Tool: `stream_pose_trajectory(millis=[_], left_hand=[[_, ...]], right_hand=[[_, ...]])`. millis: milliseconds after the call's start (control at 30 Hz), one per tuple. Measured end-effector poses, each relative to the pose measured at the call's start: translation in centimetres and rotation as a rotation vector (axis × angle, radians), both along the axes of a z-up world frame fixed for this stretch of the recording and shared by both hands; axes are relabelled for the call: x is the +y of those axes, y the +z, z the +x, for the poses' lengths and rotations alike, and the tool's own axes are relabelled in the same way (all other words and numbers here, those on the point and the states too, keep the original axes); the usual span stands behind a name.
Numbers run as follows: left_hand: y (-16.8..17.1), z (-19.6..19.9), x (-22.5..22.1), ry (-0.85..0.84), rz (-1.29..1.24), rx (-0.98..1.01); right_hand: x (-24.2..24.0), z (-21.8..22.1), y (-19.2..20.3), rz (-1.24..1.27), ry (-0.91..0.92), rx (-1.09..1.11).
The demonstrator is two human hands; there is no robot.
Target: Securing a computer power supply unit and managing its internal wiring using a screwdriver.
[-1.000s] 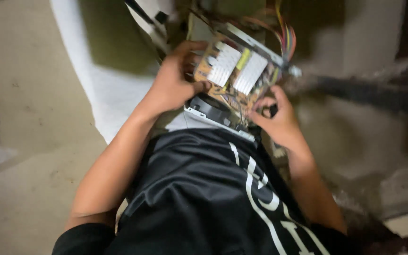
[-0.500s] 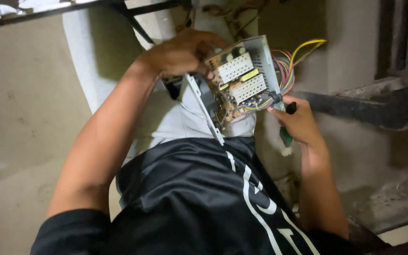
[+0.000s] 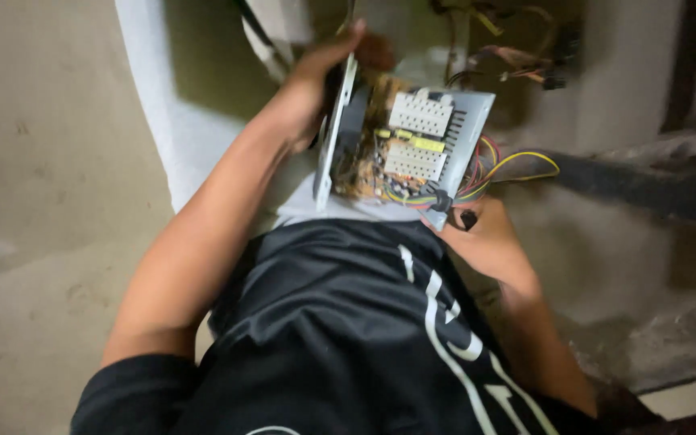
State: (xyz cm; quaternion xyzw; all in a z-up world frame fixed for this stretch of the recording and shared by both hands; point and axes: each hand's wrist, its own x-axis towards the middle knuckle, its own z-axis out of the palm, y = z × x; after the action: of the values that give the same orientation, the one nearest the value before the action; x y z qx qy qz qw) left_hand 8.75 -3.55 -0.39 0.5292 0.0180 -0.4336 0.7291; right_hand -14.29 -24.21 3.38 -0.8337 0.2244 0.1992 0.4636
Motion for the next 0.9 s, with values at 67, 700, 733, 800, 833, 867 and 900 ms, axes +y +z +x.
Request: stream_pose_trajectory(millis=[67, 700, 733, 800, 833, 867, 900], left_hand=[[-1.1, 0.0, -0.5, -0.009, 0.031, -0.151], [2.3, -3.3, 1.7, 0.079, 0.173, -0.449], [2.2, -3.6, 1.9, 0.045, 0.210, -0.475], [2.0, -4.2, 2.1, 0.019, 0.253, -0.491], [1.8, -4.4, 2.2, 0.048, 0.298, -0.513], [1.6, -4.6, 2.2, 0.076, 0.344, -0.534], [1.3, -4.5, 2.5, 0.082, 0.348, -0.528]], right_hand=[[1.0, 0.1, 1.4, 0.013, 0.072, -0.043], [-1.5, 4.8, 10.7, -0.300, 0.359, -0.567], [-1.4, 6.1, 10.1, -0.396, 0.447, -0.524], [-1.0, 7.9, 9.7, -0.483, 0.544, -0.475], [-0.7, 8.5, 9.8, -0.496, 0.558, -0.376], [-0.5, 9.1, 9.9, -0.509, 0.572, -0.277], [-0.4, 9.2, 10.0, -0.505, 0.580, -0.275]])
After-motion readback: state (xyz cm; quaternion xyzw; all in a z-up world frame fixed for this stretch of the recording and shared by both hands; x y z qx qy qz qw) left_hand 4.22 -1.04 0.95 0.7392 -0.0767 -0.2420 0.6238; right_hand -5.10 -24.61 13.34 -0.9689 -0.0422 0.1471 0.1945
